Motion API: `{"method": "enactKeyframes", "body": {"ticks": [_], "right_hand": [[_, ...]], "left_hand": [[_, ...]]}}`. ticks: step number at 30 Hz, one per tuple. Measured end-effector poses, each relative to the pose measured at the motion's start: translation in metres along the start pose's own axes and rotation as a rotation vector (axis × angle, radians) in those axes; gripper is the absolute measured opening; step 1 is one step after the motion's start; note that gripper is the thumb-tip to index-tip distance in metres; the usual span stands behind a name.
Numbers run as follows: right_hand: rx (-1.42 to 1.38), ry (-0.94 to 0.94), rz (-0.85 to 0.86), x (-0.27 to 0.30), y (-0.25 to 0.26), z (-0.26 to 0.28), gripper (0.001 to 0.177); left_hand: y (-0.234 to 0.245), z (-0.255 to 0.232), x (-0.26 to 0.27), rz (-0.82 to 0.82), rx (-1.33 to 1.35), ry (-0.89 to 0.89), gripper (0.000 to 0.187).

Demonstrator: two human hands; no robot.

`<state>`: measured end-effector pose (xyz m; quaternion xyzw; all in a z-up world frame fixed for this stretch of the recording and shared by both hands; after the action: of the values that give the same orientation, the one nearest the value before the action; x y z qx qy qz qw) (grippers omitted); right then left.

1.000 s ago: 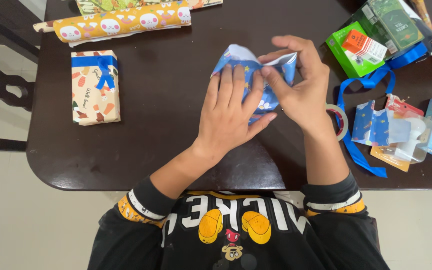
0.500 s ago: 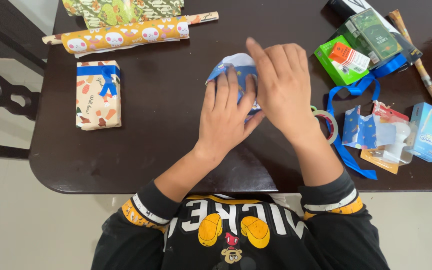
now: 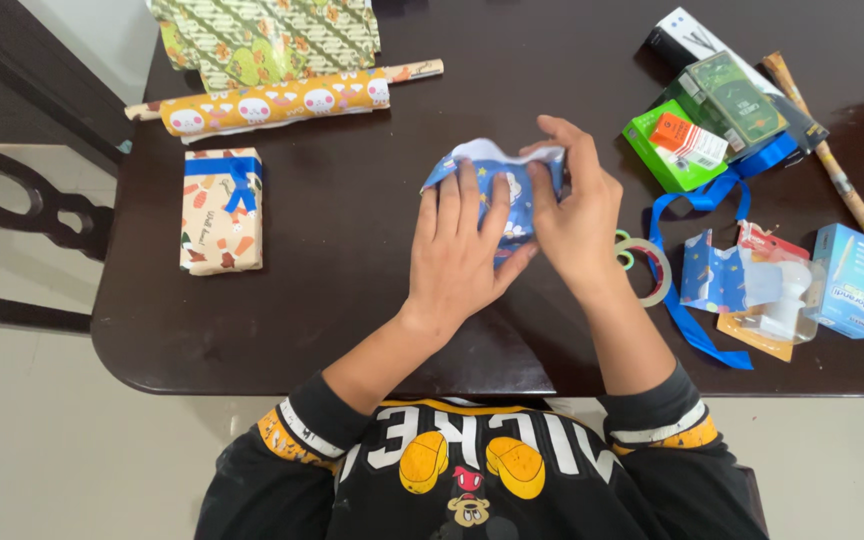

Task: The person wraps a cylindrical object in blue patterned wrapping paper. They fold the paper around the object, secure the seam with clear tape, fold and tape the ends, and trim excess tape with scissors. The wrapped gift remains on the table at the end.

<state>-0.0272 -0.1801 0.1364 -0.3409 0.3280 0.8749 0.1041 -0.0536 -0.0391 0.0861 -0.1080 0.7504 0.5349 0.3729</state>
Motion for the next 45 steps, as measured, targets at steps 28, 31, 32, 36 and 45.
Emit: {"method": "enactKeyframes", "body": {"ticks": [28,31,32,36,45], "right_hand": [[-0.222,0.075,0.088,0.004,0.014,-0.023,0.011],[-0.239,0.051,0.086,0.008,0.012,-0.028,0.011],[-0.232,0.042,0.076,0.008,0.012,-0.029,0.012],[-0.252,-0.048,0.032,0.008,0.007,-0.036,0.012],[-0.257,0.083,0.139,0.001,0.016,-0.021,0.028]], "left_hand": [[0.014,0.047,-0.023,-0.306,0.671,0.283,0.055],[0.002,0.073,-0.045,-0.002,1.151,0.348,0.053],[-0.005,0.078,-0.052,0.127,1.320,0.376,0.041],[-0.019,0.075,-0.049,0.196,1.498,0.402,0.026],[-0.022,0.091,-0.055,0.353,1.426,0.050,0.028]]}}
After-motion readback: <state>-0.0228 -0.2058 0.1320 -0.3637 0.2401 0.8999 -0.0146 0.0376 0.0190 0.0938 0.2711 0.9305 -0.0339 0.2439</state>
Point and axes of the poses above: each hand's wrist, its own x-axis away from the middle knuckle, its own y-axis out of the back of the hand, z = x × y, the point moved 2 cm from there along -x, towards the middle knuckle, and after that the axes turned 4 degrees about y, right-handed, at the moved point
